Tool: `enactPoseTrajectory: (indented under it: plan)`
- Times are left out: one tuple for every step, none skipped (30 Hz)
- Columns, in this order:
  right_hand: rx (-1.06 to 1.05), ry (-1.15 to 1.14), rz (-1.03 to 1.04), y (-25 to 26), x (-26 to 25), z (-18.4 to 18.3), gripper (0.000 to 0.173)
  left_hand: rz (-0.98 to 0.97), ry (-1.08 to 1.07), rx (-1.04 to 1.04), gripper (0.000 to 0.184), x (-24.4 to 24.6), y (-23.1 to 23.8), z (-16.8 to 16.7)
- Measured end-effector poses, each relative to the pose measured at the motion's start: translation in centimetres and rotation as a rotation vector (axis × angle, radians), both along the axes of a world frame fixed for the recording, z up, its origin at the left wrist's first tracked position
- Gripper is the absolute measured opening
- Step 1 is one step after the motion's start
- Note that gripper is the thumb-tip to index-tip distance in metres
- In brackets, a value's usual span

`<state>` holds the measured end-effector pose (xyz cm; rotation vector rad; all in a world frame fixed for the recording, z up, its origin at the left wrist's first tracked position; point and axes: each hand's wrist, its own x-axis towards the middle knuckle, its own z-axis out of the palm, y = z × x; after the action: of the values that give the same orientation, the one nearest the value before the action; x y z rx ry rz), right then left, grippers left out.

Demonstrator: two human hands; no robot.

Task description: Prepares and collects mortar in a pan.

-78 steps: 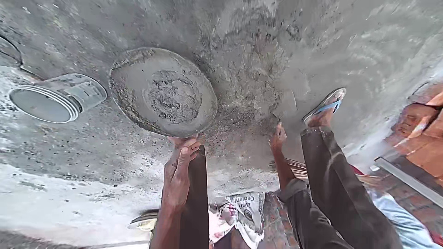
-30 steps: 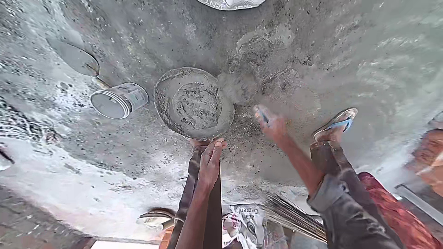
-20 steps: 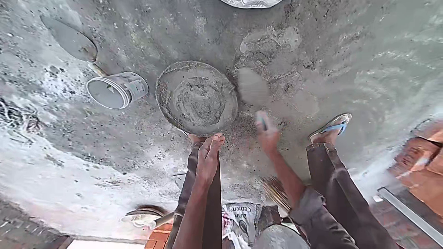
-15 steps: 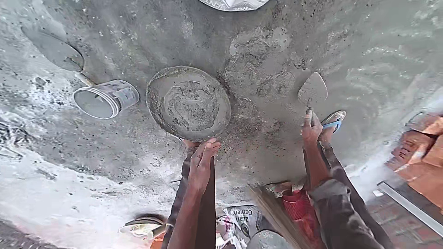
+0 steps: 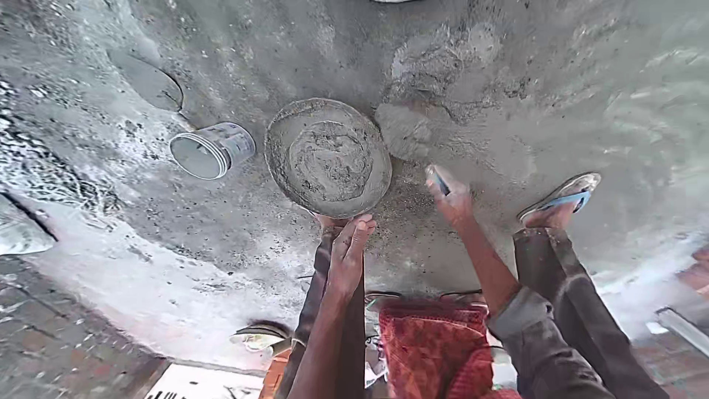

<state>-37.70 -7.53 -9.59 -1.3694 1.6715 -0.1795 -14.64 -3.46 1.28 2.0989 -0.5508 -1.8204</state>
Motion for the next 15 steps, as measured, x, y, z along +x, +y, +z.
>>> enactPoseTrajectory:
  plan:
    - [-0.077, -0.014, -0.005, 2.1, 1.2, -1.6, 0.044, 0.016, -0.002, 0.0, 0.049, 0.2, 0.0, -0.1]
    - [-0.052, -0.027, 0.014, 3.2, 2.8, -1.7, 0.045, 0.029, -0.005, 0.001, 0.048, 0.4, -0.1, -0.2]
    - [-0.014, -0.016, 0.053, 3.7, 4.6, -1.4, 0.045, 0.039, -0.009, 0.007, 0.048, 0.5, -0.1, -0.3]
    - [0.043, 0.021, 0.115, 3.8, 6.2, -0.8, 0.045, 0.051, -0.011, 0.012, 0.048, 0.5, -0.1, -0.3]
    - [0.092, 0.064, 0.178, 3.7, 7.3, -0.5, 0.045, 0.065, -0.011, 0.014, 0.048, 0.5, -0.2, -0.3]
    - [0.107, 0.091, 0.199, 3.9, 7.8, -0.3, 0.045, 0.079, -0.01, 0.016, 0.048, 0.5, -0.3, -0.2]
    - [0.097, 0.093, 0.165, 4.3, 7.4, -0.1, 0.044, 0.091, -0.007, 0.017, 0.048, 0.6, -0.3, -0.1]
    - [0.09, 0.079, 0.121, 4.7, 6.2, 0.0, 0.043, 0.107, -0.006, 0.014, 0.048, 0.6, -0.5, -0.1]
    - [0.122, 0.067, 0.089, 5.1, 4.0, 0.2, 0.044, 0.119, -0.007, 0.011, 0.047, 0.6, -0.6, -0.1]
    - [0.203, 0.079, 0.077, 6.0, 1.0, 0.8, 0.045, 0.121, -0.003, 0.016, 0.047, 0.5, -0.5, 0.0]
    - [0.326, 0.12, 0.09, 7.2, -2.3, 1.3, 0.048, 0.116, 0.001, 0.019, 0.047, 0.4, -0.5, 0.2]
    - [0.45, 0.177, 0.137, 8.4, -5.7, 1.3, 0.051, 0.109, 0.007, 0.014, 0.047, 0.2, -0.6, 0.2]
    - [0.564, 0.23, 0.206, 9.6, -9.0, 0.7, 0.053, 0.101, 0.012, 0.004, 0.047, 0.1, -0.9, 0.1]
    - [0.657, 0.267, 0.271, 11.0, -11.9, -0.1, 0.054, 0.093, 0.014, 0.005, 0.048, 0.0, -0.9, 0.1]
    - [0.728, 0.289, 0.324, 12.4, -14.2, -1.5, 0.055, 0.084, 0.013, 0.008, 0.048, -0.2, -0.9, 0.2]
